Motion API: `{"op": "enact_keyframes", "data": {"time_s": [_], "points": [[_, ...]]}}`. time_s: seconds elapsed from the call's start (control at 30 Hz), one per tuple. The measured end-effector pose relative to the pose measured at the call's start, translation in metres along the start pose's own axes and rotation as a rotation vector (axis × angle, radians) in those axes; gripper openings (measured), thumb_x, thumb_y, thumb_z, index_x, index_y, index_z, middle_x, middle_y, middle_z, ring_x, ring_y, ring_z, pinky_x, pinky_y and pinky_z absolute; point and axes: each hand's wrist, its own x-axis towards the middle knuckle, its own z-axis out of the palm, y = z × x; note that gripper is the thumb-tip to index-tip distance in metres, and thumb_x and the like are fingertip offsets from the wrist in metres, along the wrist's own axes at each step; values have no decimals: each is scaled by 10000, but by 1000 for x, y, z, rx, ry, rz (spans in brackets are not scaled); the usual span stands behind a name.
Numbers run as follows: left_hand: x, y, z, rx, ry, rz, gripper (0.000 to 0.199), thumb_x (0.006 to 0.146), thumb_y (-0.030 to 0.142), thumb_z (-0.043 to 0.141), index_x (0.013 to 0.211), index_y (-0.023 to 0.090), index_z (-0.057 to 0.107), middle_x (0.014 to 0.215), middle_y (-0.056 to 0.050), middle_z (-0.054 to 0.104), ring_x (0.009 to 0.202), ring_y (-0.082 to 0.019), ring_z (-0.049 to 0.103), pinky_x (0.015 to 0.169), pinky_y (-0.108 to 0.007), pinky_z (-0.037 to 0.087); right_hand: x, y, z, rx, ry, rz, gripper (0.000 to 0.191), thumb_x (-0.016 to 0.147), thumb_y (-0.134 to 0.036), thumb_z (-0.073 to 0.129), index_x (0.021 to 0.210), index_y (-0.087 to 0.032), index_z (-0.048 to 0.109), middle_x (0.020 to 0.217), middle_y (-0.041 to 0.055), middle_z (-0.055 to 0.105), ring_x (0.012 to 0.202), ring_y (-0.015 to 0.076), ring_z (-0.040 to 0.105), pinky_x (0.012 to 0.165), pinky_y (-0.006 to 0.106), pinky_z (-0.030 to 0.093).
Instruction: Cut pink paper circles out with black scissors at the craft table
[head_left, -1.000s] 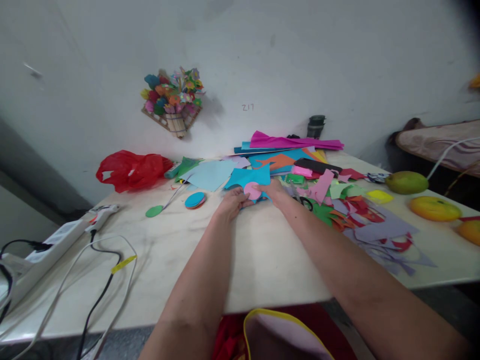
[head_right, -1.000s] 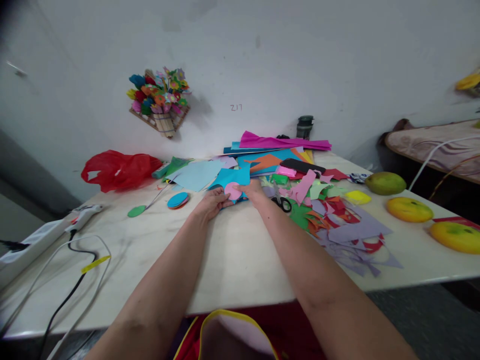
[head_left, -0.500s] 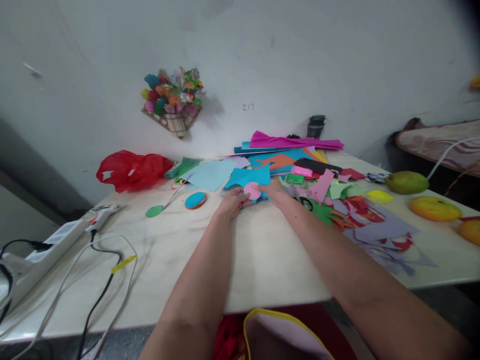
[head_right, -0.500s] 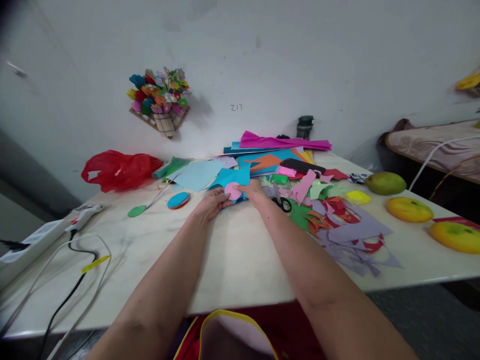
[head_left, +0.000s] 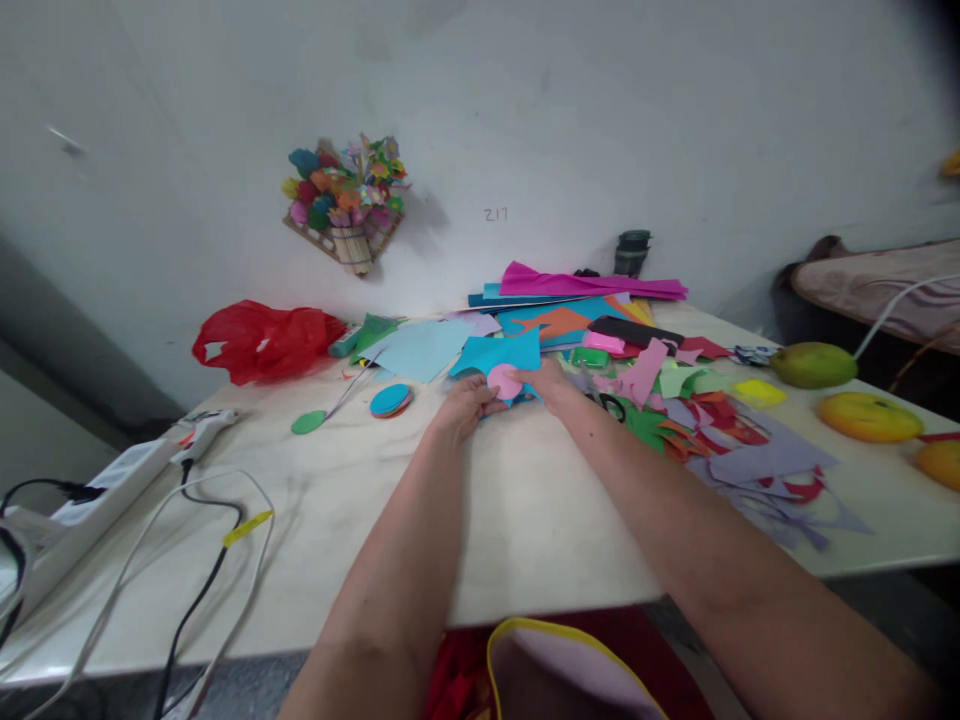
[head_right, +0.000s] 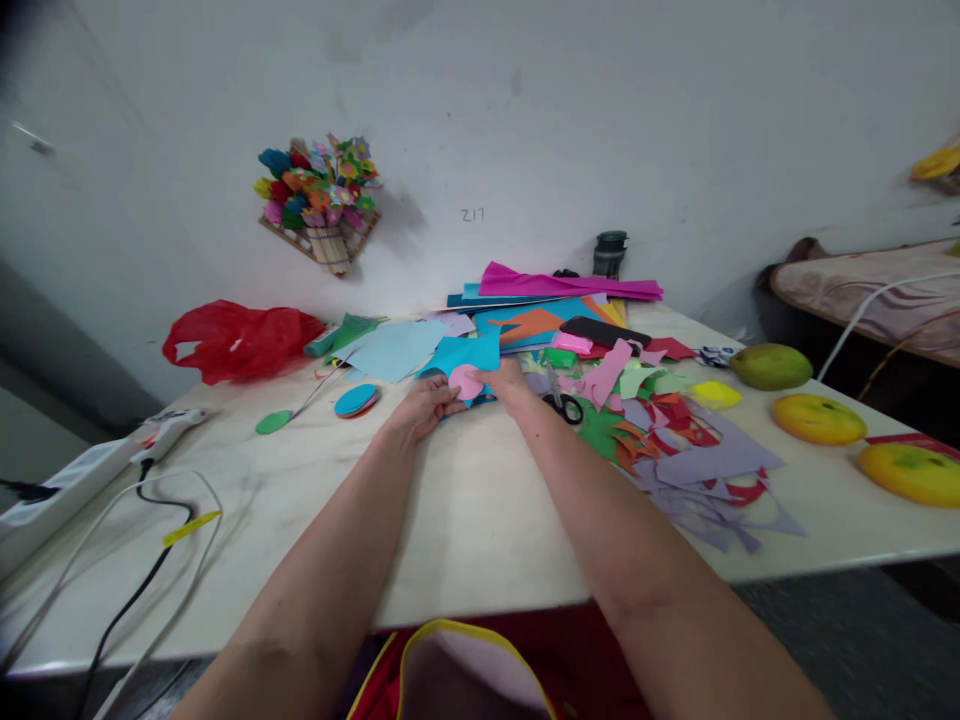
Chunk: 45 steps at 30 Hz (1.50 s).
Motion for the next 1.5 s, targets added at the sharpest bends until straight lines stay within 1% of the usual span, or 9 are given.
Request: {"op": "enact_keyframes", "data": {"time_s": [0.17,0.33,0.47,0.57,0.83,1.0,1.23,1.37,1.5], "points": [[1,-1,-2,1,-5,2,244,665,94,738,704,125,499,592,45,479,546,-64,539,668,-259,556,3,5,-1,-2,-20,-22,262,492,-279,811,659,-165,644,651,36,657,558,150,556,449,256,413],[0,-1,-2,10,-26,14,255,673,110,735,729,135,488,599,36,512,562,-89,573,696,-296,555,2,4,-1,11,-19,-20,284,476,-294,814,670,-174,646,657,41,657,594,174,575,479,279,433],[-1,0,-1,15,-29,18,266,667,113,740,730,140,483,571,49,498,549,-87,569,702,-296,552,0,0,-1,31,-19,-13,288,449,-285,823,641,-181,635,647,37,655,604,181,575,493,289,439],[-2,1,0,12,-30,15,299,639,121,766,719,145,479,548,64,470,540,-84,559,709,-297,551,1,0,-2,77,-29,-41,305,413,-271,833,626,-179,635,659,34,662,619,184,575,514,293,445],[-4,3,2,30,-31,24,339,610,148,793,714,153,470,541,85,423,533,-66,528,717,-288,549,6,3,-5,164,-86,-98,359,375,-261,838,664,-155,653,707,45,681,661,192,598,598,330,482],[-3,1,1,40,-36,31,345,607,177,799,720,149,475,551,81,425,533,-63,520,698,-278,551,5,2,-8,165,-127,-64,367,370,-262,846,669,-158,661,667,45,679,653,197,597,620,349,497],[-2,0,0,36,-19,23,337,614,161,793,716,151,471,561,79,419,532,-60,513,721,-291,554,3,-1,-8,159,-128,-65,398,400,-277,846,739,-162,670,729,41,694,699,204,618,664,369,514],[-1,0,0,21,-16,16,330,615,150,789,713,153,474,542,86,393,513,-54,492,719,-291,553,4,0,-8,152,-129,-52,375,390,-256,851,698,-156,663,710,45,689,685,206,617,644,362,512],[-2,0,0,30,-24,20,315,613,147,784,712,149,485,562,68,436,536,-64,507,723,-294,547,5,1,-8,133,-123,-68,324,424,-236,842,676,-158,654,685,36,681,676,194,612,653,348,509]]}}
